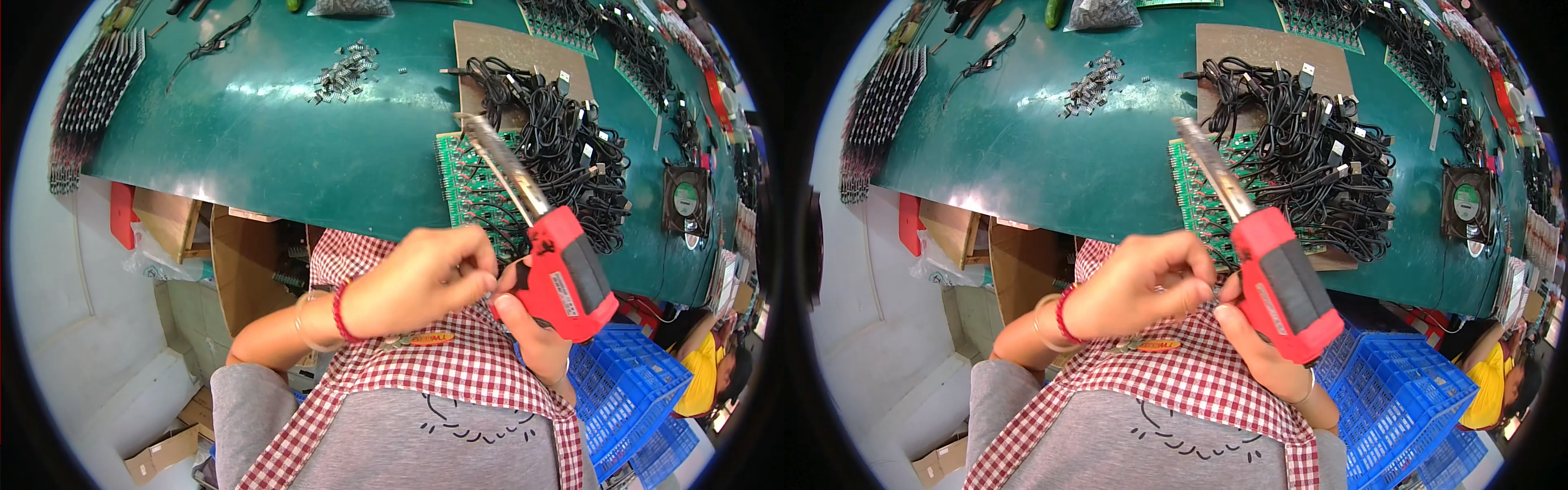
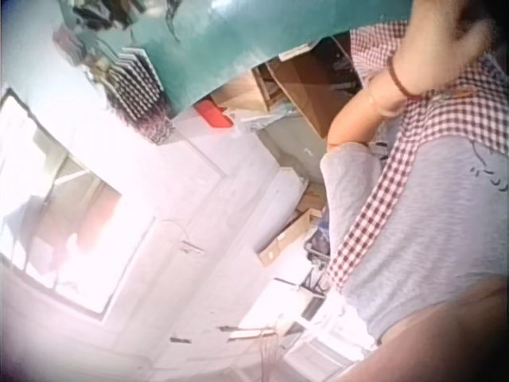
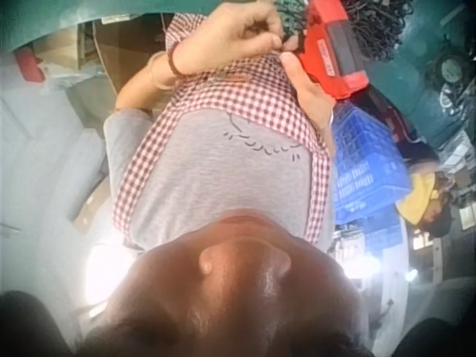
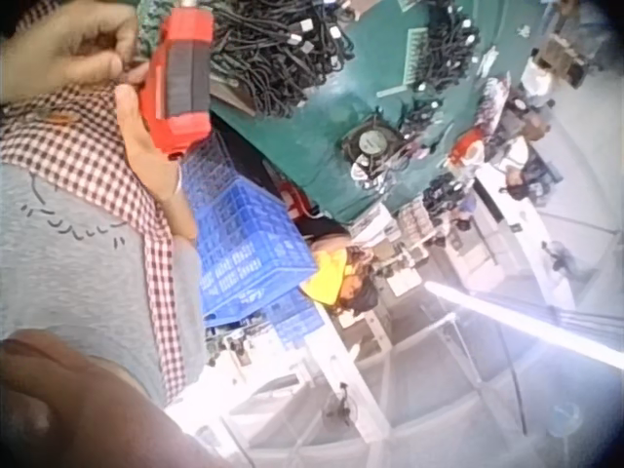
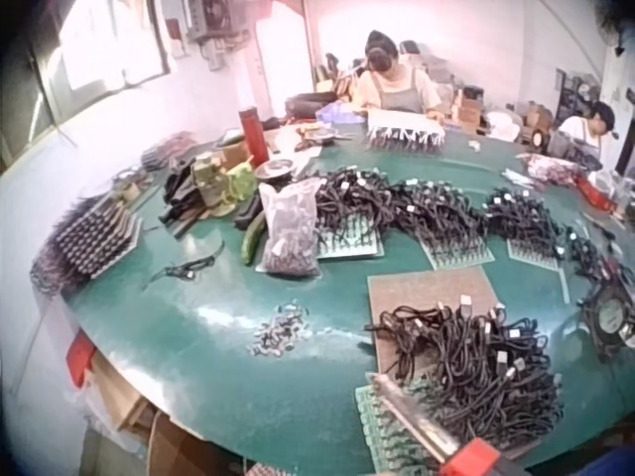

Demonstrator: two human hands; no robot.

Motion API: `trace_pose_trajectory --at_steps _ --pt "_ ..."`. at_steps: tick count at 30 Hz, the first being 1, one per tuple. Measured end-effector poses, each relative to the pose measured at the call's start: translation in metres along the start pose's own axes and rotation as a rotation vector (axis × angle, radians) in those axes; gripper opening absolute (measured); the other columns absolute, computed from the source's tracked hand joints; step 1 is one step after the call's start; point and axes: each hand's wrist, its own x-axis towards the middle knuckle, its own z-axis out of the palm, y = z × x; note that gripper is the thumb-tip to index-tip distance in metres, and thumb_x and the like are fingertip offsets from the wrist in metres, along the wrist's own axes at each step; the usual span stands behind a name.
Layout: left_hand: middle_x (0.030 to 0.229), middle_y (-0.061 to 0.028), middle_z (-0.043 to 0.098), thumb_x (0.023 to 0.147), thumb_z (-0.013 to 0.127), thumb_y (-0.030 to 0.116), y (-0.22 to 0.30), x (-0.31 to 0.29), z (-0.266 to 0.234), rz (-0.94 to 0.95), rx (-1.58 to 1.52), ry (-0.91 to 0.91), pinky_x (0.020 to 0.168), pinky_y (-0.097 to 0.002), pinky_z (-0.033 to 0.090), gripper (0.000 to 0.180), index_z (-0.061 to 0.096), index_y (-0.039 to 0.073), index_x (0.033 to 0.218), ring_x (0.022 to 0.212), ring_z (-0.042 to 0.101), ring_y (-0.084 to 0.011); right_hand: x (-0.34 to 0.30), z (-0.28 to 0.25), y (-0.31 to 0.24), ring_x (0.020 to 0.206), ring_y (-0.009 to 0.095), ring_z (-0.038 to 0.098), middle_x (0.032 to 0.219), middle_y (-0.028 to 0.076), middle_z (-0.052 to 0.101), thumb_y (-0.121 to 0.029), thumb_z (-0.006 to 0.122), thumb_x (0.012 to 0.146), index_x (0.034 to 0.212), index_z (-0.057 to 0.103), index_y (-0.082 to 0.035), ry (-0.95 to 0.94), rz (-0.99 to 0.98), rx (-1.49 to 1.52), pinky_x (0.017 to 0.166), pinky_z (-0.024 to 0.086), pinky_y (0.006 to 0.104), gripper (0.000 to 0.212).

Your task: The person solders multiple wires onto a green printed circuit board using a soldering iron.

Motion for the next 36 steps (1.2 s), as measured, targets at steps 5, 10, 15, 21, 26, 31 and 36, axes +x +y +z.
trace_pose_trajectory --at_steps 5,10,15,21,26,31,36 --pt "0.08 -0.0022 0.058 0.087 0.057 0.004 0.001 -0.006 0.011 -0.242 -0.379 -0.057 0.06 -0.0196 0.049 0.007 0.052 0.0 0.089 0.07 0.057 -0.0057 -0.002 0.001 -0.002 0.077 0.01 0.055 0.089 0.007 0.057 0.008 0.059 0.077 0.116 0.044 0.002 -0.057 -0.121 -0.096 0.068 0.046 0.0244 0.042" --pt "0.072 -0.0031 0.06 0.085 0.058 0.003 0.0 -0.011 0.01 -0.169 -0.17 -0.033 0.055 -0.0198 0.049 0.006 0.055 -0.002 0.086 0.061 0.057 -0.0057 -0.002 -0.001 -0.004 0.071 0.01 0.051 0.082 0.003 0.052 0.004 0.06 0.078 0.094 0.055 -0.001 -0.005 0.023 -0.19 0.062 0.042 0.024 0.017" --pt "0.071 -0.004 0.062 0.081 0.058 0.002 0.001 -0.005 0.002 0.004 0.149 -0.054 0.053 -0.0198 0.049 0.006 0.056 -0.002 0.085 0.06 0.059 -0.0068 -0.002 0.001 0.005 0.073 0.016 0.056 0.087 0.007 0.054 0.004 0.066 0.072 0.089 0.059 -0.003 0.008 0.019 -0.295 0.062 0.045 0.0285 0.019" --pt "0.073 -0.0089 0.063 0.082 0.056 0.001 -0.022 0.01 -0.031 -0.368 -0.37 -0.106 0.052 -0.0215 0.051 0.004 0.055 -0.003 0.081 0.06 0.061 -0.0105 -0.008 -0.012 0.012 0.075 0.017 0.057 0.086 0.007 0.055 0.004 0.061 0.076 0.09 0.058 -0.002 0.078 0.007 -0.18 0.07 0.045 0.0284 0.016" --pt "0.072 -0.0092 0.062 0.082 0.059 0.005 -0.036 0.022 -0.051 -0.398 -0.337 0.006 0.051 -0.0214 0.05 0.009 0.054 -0.003 0.079 0.058 0.061 -0.0114 -0.03 -0.035 0.032 0.067 0.017 0.053 0.075 0.008 0.054 -0.004 0.058 0.08 0.098 0.053 0.001 0.096 -0.095 -0.254 0.065 0.045 0.0326 0.019" --pt "0.07 -0.0089 0.062 0.082 0.058 0.005 -0.042 0.032 -0.052 -0.429 -0.289 0.042 0.049 -0.0209 0.048 0.009 0.054 -0.002 0.078 0.055 0.06 -0.0108 -0.046 -0.045 0.04 0.066 0.021 0.055 0.075 0.007 0.055 -0.01 0.066 0.074 0.082 0.06 -0.005 0.159 0.065 -0.259 0.059 0.042 0.032 0.011" --pt "0.069 -0.0086 0.061 0.081 0.058 0.004 -0.039 0.033 -0.052 -0.448 -0.279 0.051 0.046 -0.0204 0.047 0.008 0.053 -0.002 0.077 0.054 0.06 -0.0108 -0.051 -0.05 0.045 0.065 0.02 0.055 0.076 0.007 0.055 -0.008 0.066 0.073 0.081 0.06 -0.005 0.123 0.097 -0.311 0.057 0.042 0.0308 0.01"
